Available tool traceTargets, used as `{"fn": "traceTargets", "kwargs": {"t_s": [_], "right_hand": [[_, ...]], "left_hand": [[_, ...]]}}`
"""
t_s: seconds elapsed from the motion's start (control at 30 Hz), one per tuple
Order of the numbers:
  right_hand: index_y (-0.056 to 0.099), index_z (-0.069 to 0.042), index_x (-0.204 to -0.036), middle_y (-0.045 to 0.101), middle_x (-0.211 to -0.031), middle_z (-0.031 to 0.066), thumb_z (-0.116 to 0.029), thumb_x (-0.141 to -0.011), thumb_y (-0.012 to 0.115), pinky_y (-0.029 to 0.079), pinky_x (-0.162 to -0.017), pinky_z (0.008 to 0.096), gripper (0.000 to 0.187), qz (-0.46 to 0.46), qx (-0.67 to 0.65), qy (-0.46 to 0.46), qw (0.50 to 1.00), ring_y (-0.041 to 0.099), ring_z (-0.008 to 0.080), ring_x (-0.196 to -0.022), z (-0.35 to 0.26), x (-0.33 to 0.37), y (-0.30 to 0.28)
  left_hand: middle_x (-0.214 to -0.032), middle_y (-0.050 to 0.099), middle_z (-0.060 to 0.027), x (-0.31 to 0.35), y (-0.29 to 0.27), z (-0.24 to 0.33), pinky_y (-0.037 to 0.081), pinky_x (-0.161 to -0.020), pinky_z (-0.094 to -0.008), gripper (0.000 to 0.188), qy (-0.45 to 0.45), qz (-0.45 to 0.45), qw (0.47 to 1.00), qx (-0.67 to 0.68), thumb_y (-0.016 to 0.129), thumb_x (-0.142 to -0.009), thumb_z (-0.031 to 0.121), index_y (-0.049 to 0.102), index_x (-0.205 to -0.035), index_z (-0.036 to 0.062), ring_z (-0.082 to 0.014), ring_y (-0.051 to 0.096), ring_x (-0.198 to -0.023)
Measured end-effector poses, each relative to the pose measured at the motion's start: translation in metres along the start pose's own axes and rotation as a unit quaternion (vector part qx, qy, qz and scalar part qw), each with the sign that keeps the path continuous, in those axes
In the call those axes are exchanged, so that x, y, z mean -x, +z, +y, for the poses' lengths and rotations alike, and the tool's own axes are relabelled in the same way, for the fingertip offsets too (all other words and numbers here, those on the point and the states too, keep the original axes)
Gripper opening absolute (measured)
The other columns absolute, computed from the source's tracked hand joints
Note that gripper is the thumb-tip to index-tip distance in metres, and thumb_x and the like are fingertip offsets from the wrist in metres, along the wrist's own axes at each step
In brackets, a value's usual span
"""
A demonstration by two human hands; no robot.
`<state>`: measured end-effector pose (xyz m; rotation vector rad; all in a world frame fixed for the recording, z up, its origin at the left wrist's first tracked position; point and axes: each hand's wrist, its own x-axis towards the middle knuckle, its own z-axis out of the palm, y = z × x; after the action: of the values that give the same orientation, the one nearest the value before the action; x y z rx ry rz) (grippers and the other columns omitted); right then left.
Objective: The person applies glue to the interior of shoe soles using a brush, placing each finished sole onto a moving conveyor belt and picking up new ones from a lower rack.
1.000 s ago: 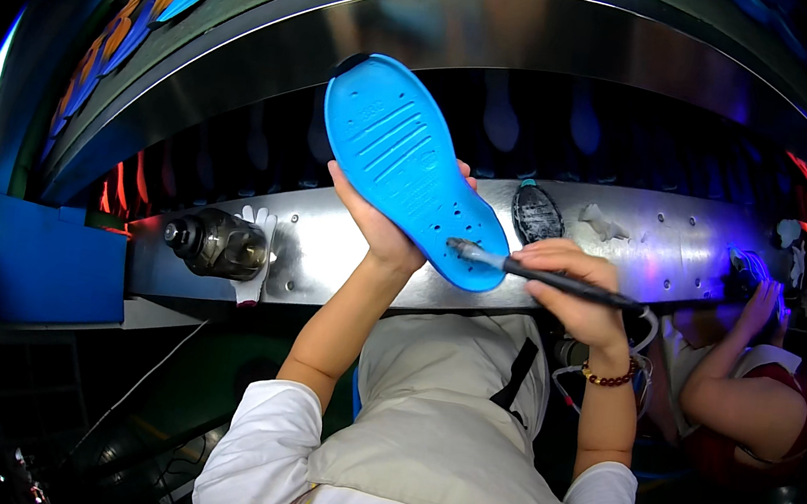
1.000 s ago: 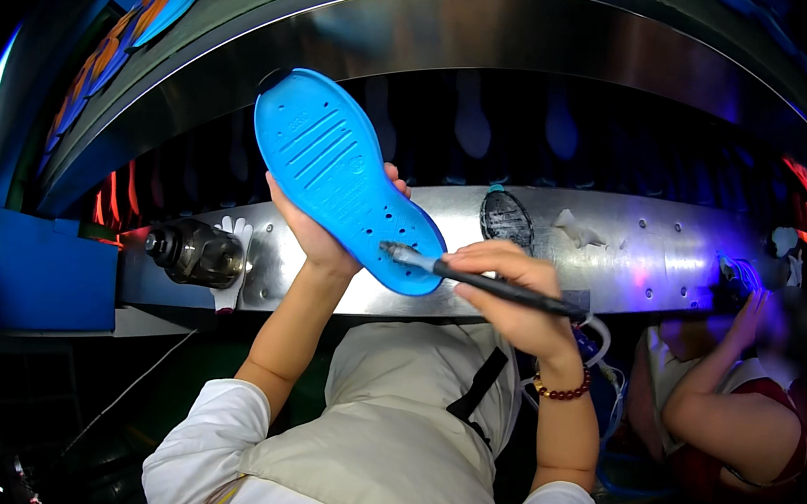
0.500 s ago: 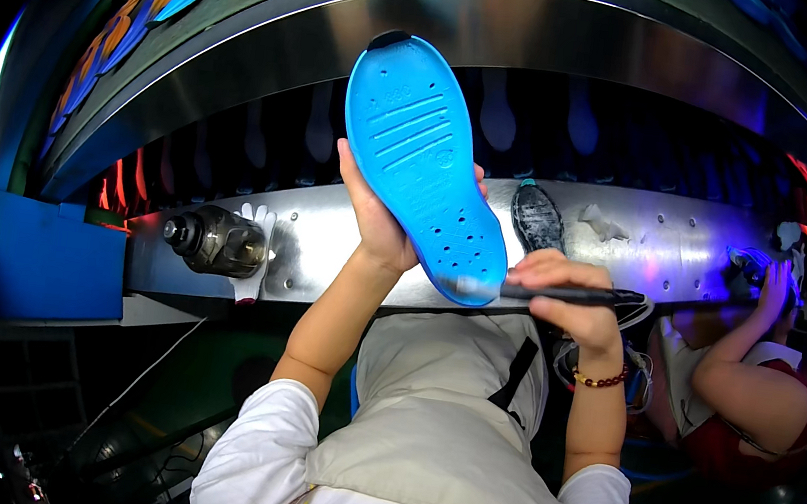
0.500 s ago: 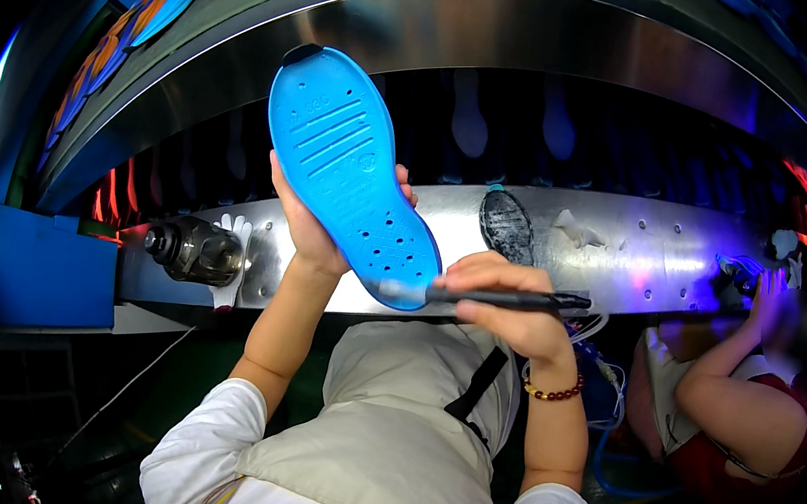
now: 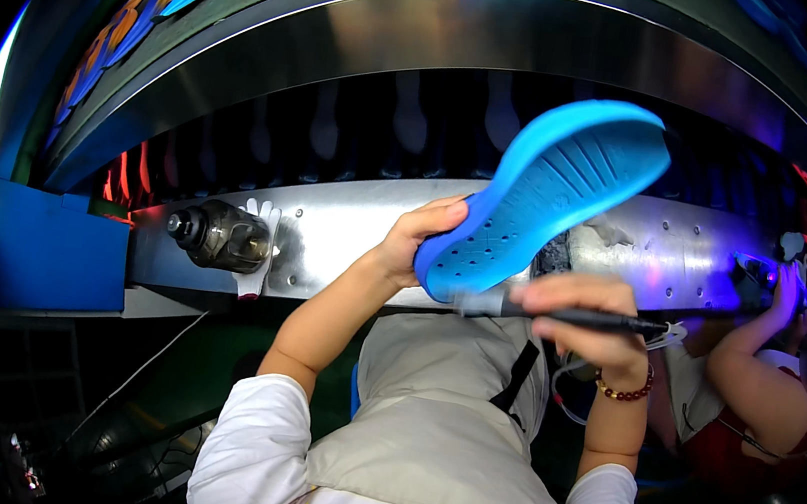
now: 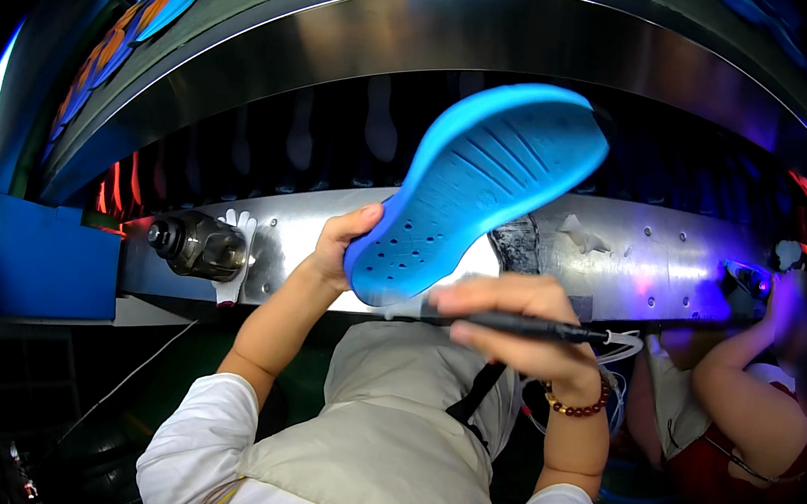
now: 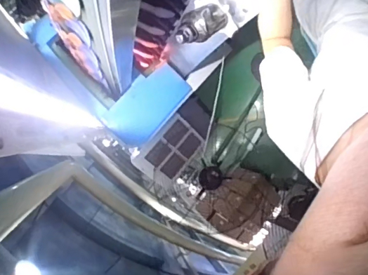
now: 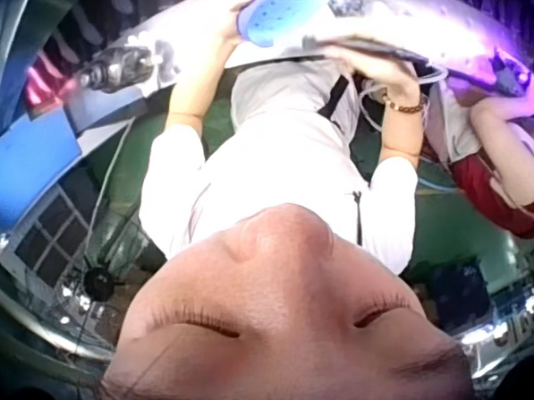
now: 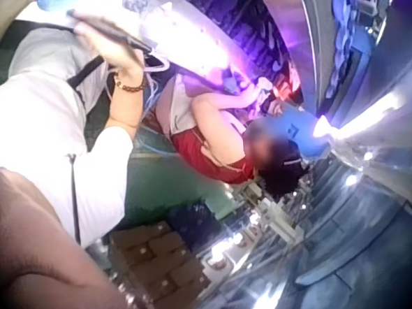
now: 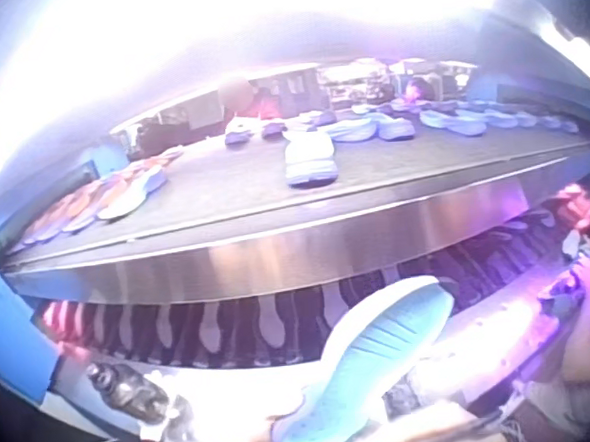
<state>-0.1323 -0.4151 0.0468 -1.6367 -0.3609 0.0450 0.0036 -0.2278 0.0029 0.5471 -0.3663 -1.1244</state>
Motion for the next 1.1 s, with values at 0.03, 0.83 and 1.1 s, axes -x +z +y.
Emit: {"fn": "traceTargets", "kwargs": {"t_s": [0.03,0.83,1.1], "right_hand": [[0.064,-0.001,-0.094,0.065,-0.094,0.0137,0.000,-0.070,0.067,0.052,-0.075,0.0295,0.025,0.037,0.000,0.047,0.998,0.064,0.0230,-0.086,-0.003,0.000,0.001],[0.066,-0.003,-0.090,0.064,-0.096,0.0140,0.004,-0.069,0.067,0.052,-0.071,0.0278,0.022,0.004,0.107,-0.054,0.993,0.065,0.0224,-0.082,-0.002,0.015,-0.028],[0.065,-0.001,-0.093,0.064,-0.097,0.0131,0.001,-0.072,0.067,0.049,-0.082,0.0289,0.021,0.022,0.066,0.006,0.998,0.062,0.0217,-0.092,0.012,0.023,-0.034]], "left_hand": [[-0.113,0.054,-0.0183,-0.002,0.002,0.004,0.045,-0.089,-0.0336,0.053,-0.044,-0.003,0.999,-0.032,0.048,-0.086,0.033,0.042,-0.123,-0.0043,-0.0244,0.057,-0.100],[-0.116,0.053,-0.0195,0.018,-0.012,0.029,0.044,-0.088,-0.0360,0.061,-0.210,0.164,0.959,-0.095,0.050,-0.080,0.040,0.046,-0.121,-0.0045,-0.0266,0.056,-0.101],[-0.113,0.054,-0.0216,0.019,-0.018,0.039,0.045,-0.087,-0.0370,0.062,-0.143,0.176,0.969,-0.101,0.049,-0.077,0.042,0.049,-0.118,-0.0057,-0.0289,0.058,-0.097]]}}
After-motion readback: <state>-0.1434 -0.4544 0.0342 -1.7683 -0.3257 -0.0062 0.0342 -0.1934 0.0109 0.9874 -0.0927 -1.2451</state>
